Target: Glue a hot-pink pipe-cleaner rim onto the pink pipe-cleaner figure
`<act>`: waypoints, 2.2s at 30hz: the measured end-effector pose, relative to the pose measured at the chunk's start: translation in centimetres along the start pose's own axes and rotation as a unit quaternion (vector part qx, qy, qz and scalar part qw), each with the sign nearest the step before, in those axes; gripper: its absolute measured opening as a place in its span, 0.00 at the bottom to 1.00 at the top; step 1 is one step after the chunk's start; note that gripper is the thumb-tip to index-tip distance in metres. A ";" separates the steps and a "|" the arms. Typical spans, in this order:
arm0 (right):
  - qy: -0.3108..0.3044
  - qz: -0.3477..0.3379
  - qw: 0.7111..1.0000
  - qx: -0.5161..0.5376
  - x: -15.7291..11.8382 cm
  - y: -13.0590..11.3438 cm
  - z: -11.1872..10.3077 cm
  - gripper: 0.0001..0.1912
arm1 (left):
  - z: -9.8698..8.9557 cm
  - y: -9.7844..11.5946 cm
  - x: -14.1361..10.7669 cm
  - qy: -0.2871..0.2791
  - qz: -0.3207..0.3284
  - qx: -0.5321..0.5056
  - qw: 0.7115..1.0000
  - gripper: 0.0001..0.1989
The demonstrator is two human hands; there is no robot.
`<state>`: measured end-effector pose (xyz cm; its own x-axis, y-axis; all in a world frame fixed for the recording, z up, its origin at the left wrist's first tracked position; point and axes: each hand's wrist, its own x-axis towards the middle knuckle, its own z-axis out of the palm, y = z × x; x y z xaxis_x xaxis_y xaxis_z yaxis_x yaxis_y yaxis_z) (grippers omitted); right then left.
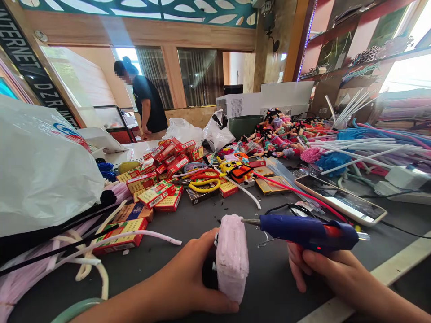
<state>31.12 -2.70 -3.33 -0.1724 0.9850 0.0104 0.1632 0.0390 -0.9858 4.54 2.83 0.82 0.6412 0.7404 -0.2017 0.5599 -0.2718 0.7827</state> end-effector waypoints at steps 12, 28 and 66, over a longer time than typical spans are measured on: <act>0.004 0.013 1.000 0.026 -0.2 0.3 -0.1 0.26 | 0.2 -0.4 -0.3 0.022 -0.022 -0.001 1.000 0.50; 0.067 0.016 0.994 0.086 -0.8 -0.6 0.9 0.25 | 0.2 -0.8 -0.1 0.010 -0.013 -0.003 1.000 0.51; 0.006 0.028 0.992 0.126 -1.5 -0.7 0.8 0.30 | 0.2 -0.9 0.0 0.011 -0.029 0.016 0.999 0.53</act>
<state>30.48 -4.39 -2.81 -0.1588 0.9863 -0.0450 -0.0751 -0.0575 -0.9955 4.09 3.00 -0.01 0.5950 0.7693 -0.2328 0.6131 -0.2471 0.7504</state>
